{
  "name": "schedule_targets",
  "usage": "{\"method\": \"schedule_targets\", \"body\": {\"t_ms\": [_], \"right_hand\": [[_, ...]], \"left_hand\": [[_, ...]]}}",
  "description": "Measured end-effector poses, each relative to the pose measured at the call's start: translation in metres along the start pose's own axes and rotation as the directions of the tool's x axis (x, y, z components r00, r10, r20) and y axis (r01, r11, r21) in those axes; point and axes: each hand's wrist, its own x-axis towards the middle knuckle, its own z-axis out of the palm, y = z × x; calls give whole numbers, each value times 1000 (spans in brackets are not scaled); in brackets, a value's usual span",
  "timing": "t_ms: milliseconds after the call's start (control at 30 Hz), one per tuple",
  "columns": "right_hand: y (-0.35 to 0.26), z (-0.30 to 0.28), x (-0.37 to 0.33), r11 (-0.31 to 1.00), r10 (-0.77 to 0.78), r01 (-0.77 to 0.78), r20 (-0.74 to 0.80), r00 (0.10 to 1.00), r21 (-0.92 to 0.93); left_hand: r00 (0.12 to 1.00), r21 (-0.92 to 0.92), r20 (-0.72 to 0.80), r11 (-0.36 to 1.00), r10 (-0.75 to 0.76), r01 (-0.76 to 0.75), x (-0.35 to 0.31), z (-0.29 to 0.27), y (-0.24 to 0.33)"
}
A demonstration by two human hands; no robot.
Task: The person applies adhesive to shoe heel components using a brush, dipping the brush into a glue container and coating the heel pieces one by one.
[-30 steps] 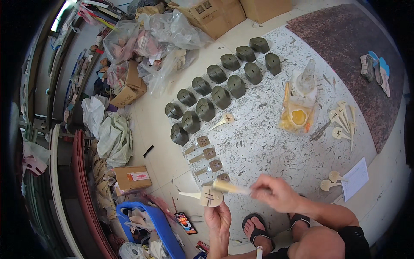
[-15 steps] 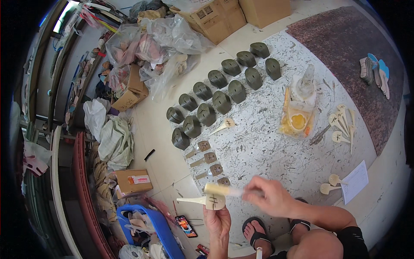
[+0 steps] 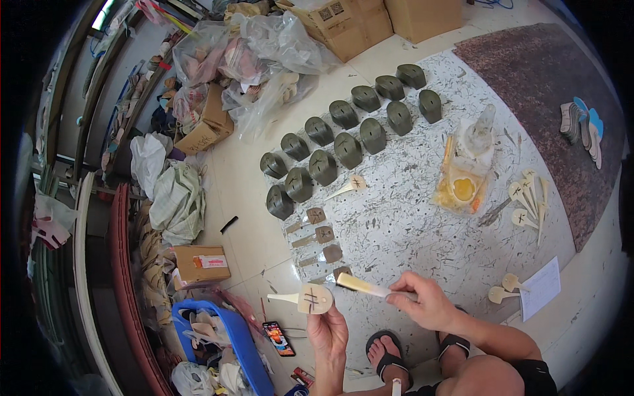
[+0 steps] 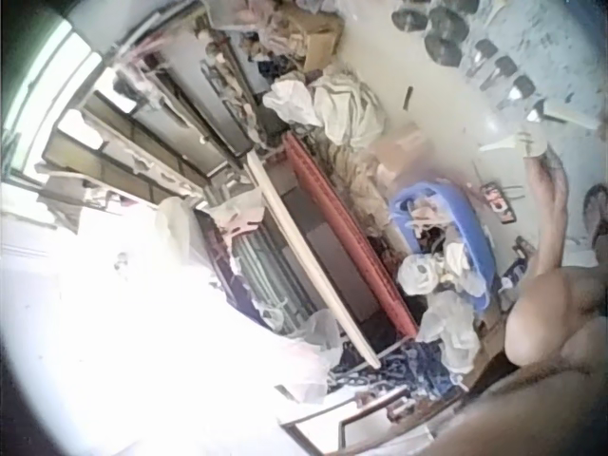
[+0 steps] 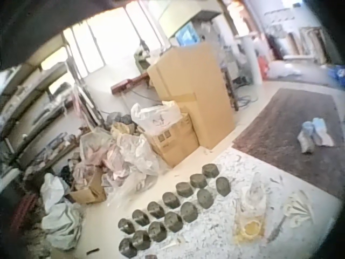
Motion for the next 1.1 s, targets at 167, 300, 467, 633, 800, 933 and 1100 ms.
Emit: {"method": "schedule_targets", "body": {"t_ms": [167, 300, 467, 633, 800, 933, 1100], "right_hand": [[-10, 0, 7, 995, -73, 69, 63, 995, 68], [-20, -1, 11, 985, -157, 154, 31, 987, 83], [-40, -10, 17, 993, -87, 92, 70, 994, -76], [-45, -12, 21, 937, -237, 246, 65, 969, -250], [-56, -20, 33, 747, -517, 518, 126, 847, -417], [-42, -29, 24, 691, -520, 537, 183, 834, -485], [-23, -26, 3, 900, -310, 349, 181, 934, -262]], "left_hand": [[999, 9, 0, 999, -35, 35, 1, -10, -2], [999, 58, 9, 997, -53, 52, -4, -3, -8], [998, 118, -6, 991, -70, 71, -4, -10, -7], [996, 148, -31, 985, -83, 87, -4, -4, -8], [985, 32, -70, 987, -156, 158, -4, -7, -4], [980, -70, -3, 978, -198, 197, -2, -1, -2], [983, -174, 26, 967, -183, 185, -3, -4, 0]]}}
